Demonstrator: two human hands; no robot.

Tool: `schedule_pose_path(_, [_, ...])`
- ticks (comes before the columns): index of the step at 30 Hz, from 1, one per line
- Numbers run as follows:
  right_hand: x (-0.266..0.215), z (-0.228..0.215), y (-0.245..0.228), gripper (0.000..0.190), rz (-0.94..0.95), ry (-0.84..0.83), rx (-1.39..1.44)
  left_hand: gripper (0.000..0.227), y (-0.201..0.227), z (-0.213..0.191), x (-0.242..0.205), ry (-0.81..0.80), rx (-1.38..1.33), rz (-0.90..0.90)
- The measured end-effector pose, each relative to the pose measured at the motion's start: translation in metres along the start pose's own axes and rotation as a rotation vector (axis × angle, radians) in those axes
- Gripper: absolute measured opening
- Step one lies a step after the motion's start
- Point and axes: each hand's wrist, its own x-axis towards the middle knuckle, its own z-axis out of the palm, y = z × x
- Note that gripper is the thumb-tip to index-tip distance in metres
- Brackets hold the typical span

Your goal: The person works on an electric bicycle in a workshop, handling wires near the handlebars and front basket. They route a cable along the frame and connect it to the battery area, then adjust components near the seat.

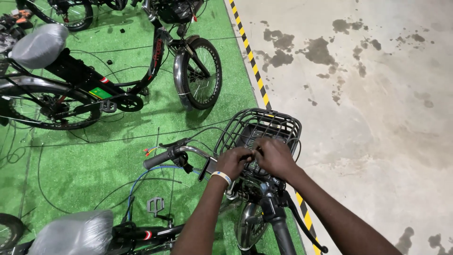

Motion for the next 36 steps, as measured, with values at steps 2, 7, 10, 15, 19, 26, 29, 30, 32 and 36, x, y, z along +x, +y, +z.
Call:
schedule_pose_path(2, [-0.004,-0.032,-0.023,0.011,0.081,0.015,0.199,0.018,-0.001,0.002,-0.003,0.053,-0.031,-0.088])
schedule_pose_path(7, [0.000,-0.011,-0.007,0.012,0.101,0.035,0.119,0.019,0.000,0.007,-0.005,0.053,0.020,-0.096])
schedule_pose_path(10, [-0.008,-0.026,-0.026,0.012,0.146,-0.022,0.135,0.021,-0.007,0.008,-0.007,0.044,0.043,-0.090])
schedule_pose_path(15, [-0.015,-0.048,-0.041,0.017,0.288,0.015,0.124,0.021,-0.008,0.006,-0.014,0.035,-0.051,-0.075])
schedule_pose_path(19, [-0.001,-0.023,-0.029,0.021,0.277,-0.097,-0.007,0.027,-0.007,0.001,-0.006,0.001,0.022,-0.029])
schedule_pose_path(26, [-0.021,-0.051,-0.050,0.022,0.437,-0.106,0.072,0.026,-0.020,-0.001,-0.003,-0.003,-0.083,0.055])
schedule_pose_path(29, [-0.018,-0.027,-0.046,0.025,0.409,-0.140,0.108,0.025,-0.032,0.010,0.008,-0.029,-0.128,0.137])
schedule_pose_path(30, [-0.016,-0.029,-0.043,0.025,0.417,-0.143,0.106,0.025,-0.034,0.013,0.010,-0.036,-0.134,0.137])
schedule_pose_path(32, [-0.012,-0.032,-0.037,0.023,0.444,-0.142,0.111,0.029,-0.038,0.018,0.015,-0.062,-0.108,0.231])
schedule_pose_path(36, [-0.012,-0.048,-0.068,0.025,0.482,-0.199,0.101,0.029,-0.041,0.016,0.016,-0.086,-0.121,0.268])
